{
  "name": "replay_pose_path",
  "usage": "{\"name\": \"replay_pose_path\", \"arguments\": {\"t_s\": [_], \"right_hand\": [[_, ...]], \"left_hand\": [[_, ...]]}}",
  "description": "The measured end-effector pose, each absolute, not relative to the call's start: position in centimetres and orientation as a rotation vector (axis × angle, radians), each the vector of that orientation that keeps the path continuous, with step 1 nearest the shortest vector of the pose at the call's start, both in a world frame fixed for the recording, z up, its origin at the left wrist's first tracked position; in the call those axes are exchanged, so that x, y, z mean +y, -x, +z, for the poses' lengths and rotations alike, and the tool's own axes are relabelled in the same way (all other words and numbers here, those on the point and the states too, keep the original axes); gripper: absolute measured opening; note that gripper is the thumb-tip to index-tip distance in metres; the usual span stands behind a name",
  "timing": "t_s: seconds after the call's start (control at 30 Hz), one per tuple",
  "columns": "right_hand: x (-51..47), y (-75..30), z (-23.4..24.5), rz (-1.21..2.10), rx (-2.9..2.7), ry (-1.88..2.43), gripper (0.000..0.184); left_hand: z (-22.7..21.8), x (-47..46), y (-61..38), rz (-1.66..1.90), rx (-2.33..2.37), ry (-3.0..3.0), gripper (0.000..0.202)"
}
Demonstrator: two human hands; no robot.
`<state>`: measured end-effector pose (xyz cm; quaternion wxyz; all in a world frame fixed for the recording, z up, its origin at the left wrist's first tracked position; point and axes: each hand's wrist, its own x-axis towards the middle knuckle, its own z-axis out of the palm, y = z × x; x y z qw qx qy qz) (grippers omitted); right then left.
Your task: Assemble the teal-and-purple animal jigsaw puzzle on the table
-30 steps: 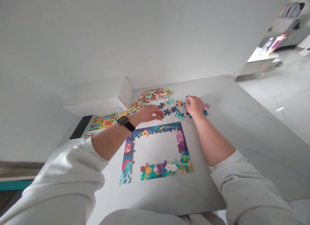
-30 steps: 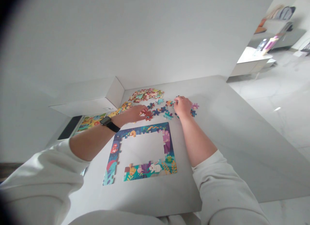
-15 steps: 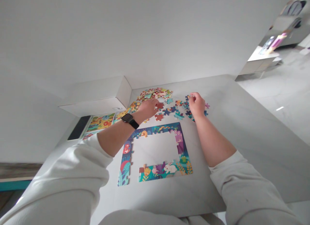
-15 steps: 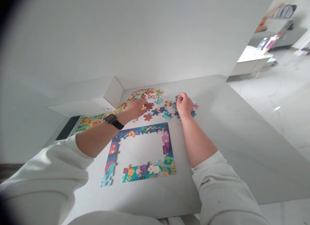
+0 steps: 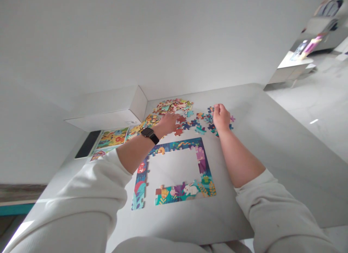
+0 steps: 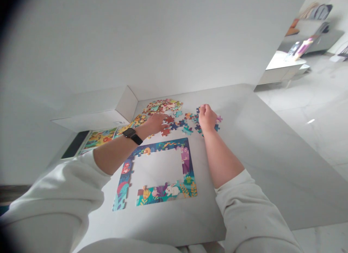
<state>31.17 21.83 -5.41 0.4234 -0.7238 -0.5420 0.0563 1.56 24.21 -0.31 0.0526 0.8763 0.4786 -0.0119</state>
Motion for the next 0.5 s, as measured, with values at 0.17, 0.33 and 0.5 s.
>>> {"name": "replay_pose_path", "arguments": {"t_s": [0.17, 0.33, 0.5], "right_hand": [[22.0, -31.3, -5.7, 0.136, -1.346, 1.819, 0.062], [21.9, -31.2, -5.6, 0.151, -1.353, 1.854, 0.058], [21.7, -31.2, -5.2, 0.194, -1.308, 1.829, 0.058]], "left_hand": [[-0.6, 24.1, -1.5, -0.045, 1.448, -2.647, 0.044], [-0.7, 23.3, -1.5, -0.070, 1.460, -2.678, 0.044], [-0.8, 22.5, -1.9, -0.015, 1.497, -2.720, 0.045]]}}
